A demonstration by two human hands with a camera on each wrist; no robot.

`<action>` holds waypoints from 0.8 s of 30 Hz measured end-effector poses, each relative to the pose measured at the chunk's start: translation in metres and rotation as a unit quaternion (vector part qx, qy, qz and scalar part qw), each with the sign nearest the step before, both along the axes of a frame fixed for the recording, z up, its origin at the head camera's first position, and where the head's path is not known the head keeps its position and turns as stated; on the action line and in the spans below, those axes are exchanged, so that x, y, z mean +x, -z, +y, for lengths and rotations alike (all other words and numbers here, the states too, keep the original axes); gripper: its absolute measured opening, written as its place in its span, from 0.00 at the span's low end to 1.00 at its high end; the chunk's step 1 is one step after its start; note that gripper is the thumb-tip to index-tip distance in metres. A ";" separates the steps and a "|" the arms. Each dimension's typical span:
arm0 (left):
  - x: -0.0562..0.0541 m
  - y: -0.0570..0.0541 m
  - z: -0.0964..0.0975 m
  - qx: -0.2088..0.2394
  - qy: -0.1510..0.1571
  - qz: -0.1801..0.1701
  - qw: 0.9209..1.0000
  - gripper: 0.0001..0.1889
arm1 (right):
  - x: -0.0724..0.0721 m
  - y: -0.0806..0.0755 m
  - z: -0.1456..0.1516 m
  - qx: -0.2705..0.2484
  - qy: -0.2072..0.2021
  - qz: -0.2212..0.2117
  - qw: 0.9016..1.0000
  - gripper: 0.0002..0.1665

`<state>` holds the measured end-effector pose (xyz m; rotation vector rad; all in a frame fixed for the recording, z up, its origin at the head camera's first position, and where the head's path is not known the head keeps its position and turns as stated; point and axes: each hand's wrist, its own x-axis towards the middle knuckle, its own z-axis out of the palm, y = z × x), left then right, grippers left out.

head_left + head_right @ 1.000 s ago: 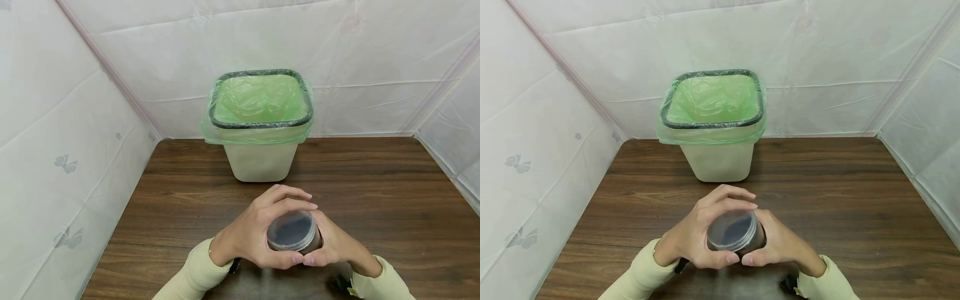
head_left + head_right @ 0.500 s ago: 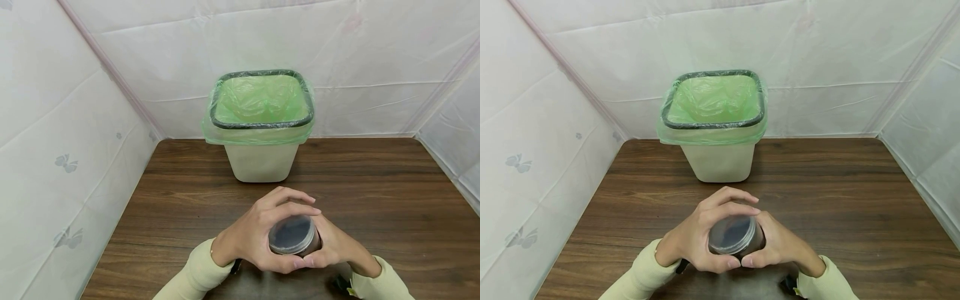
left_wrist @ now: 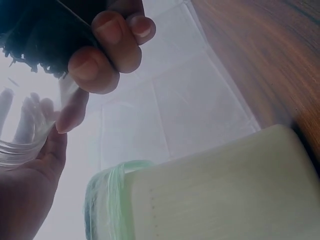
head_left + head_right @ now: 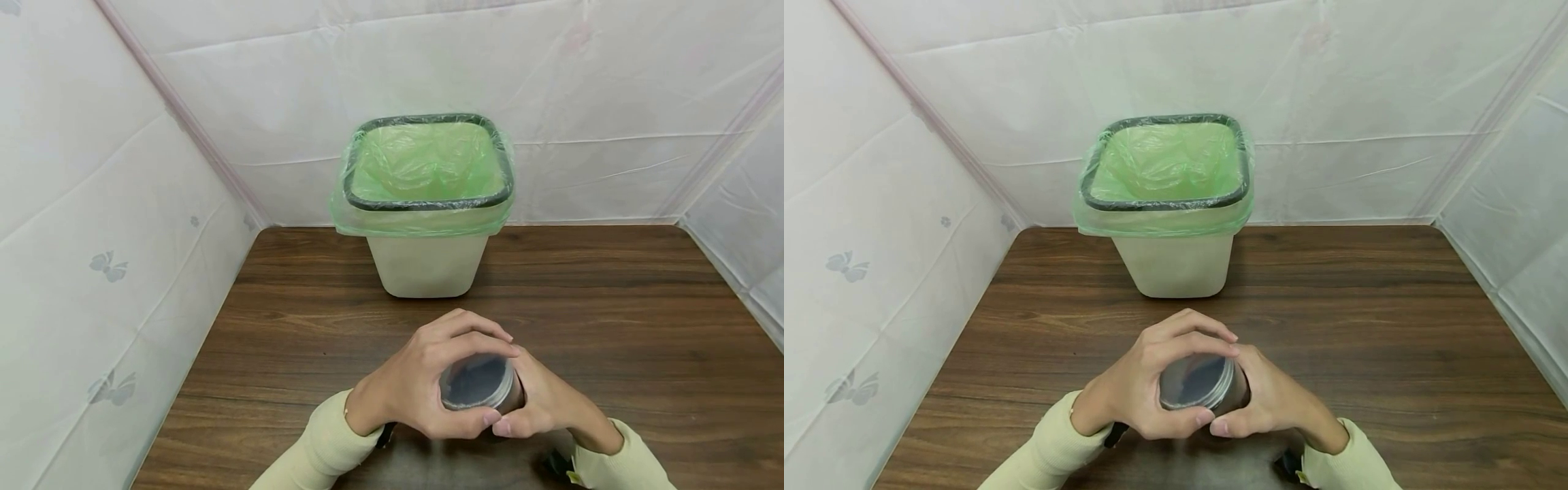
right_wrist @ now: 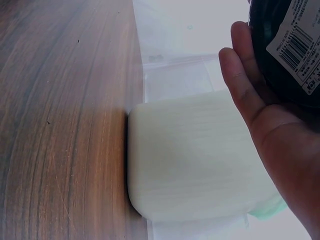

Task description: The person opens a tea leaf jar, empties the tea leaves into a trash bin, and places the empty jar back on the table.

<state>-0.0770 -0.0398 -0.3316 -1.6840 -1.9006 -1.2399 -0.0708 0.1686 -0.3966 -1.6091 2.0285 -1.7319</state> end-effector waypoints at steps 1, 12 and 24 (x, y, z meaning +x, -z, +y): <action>0.000 0.000 0.000 0.000 -0.002 -0.001 1.000 0.28 | 0.000 0.000 0.000 -0.001 -0.001 0.000 1.000 0.35; 0.000 0.004 0.000 0.008 -0.029 -0.003 1.000 0.27 | 0.001 -0.001 -0.002 -0.001 0.015 -0.015 1.000 0.33; -0.002 0.007 0.000 0.027 -0.056 -0.002 0.998 0.27 | 0.005 -0.002 -0.003 0.008 0.095 0.001 0.995 0.31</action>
